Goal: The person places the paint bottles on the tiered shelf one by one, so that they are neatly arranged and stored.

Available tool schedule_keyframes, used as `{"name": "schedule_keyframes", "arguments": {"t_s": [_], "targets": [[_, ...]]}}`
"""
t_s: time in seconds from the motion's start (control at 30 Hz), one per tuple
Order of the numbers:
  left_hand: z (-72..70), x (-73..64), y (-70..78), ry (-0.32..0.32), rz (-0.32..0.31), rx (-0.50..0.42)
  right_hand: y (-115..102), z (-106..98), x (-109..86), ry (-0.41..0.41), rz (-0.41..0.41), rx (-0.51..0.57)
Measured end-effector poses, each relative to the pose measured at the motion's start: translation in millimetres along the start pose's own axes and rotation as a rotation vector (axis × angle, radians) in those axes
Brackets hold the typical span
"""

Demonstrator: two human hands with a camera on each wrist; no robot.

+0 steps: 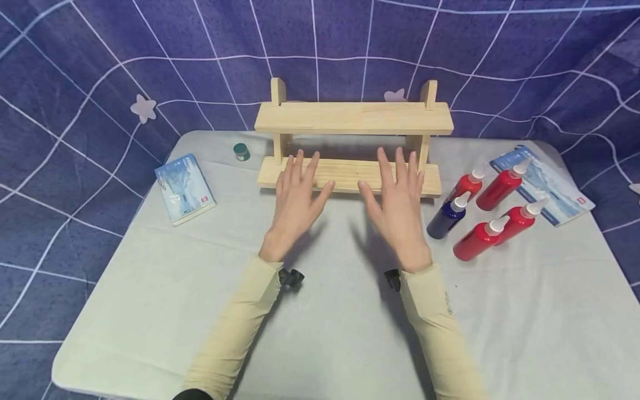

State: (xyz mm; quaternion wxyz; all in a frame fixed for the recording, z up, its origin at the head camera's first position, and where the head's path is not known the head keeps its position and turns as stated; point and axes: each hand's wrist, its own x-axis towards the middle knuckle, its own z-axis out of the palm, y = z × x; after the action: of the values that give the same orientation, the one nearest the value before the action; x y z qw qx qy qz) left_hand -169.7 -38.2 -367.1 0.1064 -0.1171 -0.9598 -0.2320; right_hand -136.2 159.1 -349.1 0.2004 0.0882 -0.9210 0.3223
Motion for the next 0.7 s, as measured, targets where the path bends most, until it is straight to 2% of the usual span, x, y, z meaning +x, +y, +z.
{"name": "schedule_keyframes", "arguments": {"t_s": [0.23,0.37,0.53,0.7], "targets": [[-17.8,9.2,-11.0,0.095,-0.017,-0.134,-2,-32,3.2,0.123,-0.065,0.022],[-25.7,12.0,-21.0,0.170,-0.029,-0.216,0,-52,0.6,0.206,-0.086,0.015],[-33.2,14.6,-36.1,0.264,-0.052,-0.301,1,-77,-6.1,0.289,-0.025,0.021],[-34.3,16.6,-54.1,0.346,-0.079,-0.383,-1,-97,-14.0,0.385,0.040,0.045]]}}
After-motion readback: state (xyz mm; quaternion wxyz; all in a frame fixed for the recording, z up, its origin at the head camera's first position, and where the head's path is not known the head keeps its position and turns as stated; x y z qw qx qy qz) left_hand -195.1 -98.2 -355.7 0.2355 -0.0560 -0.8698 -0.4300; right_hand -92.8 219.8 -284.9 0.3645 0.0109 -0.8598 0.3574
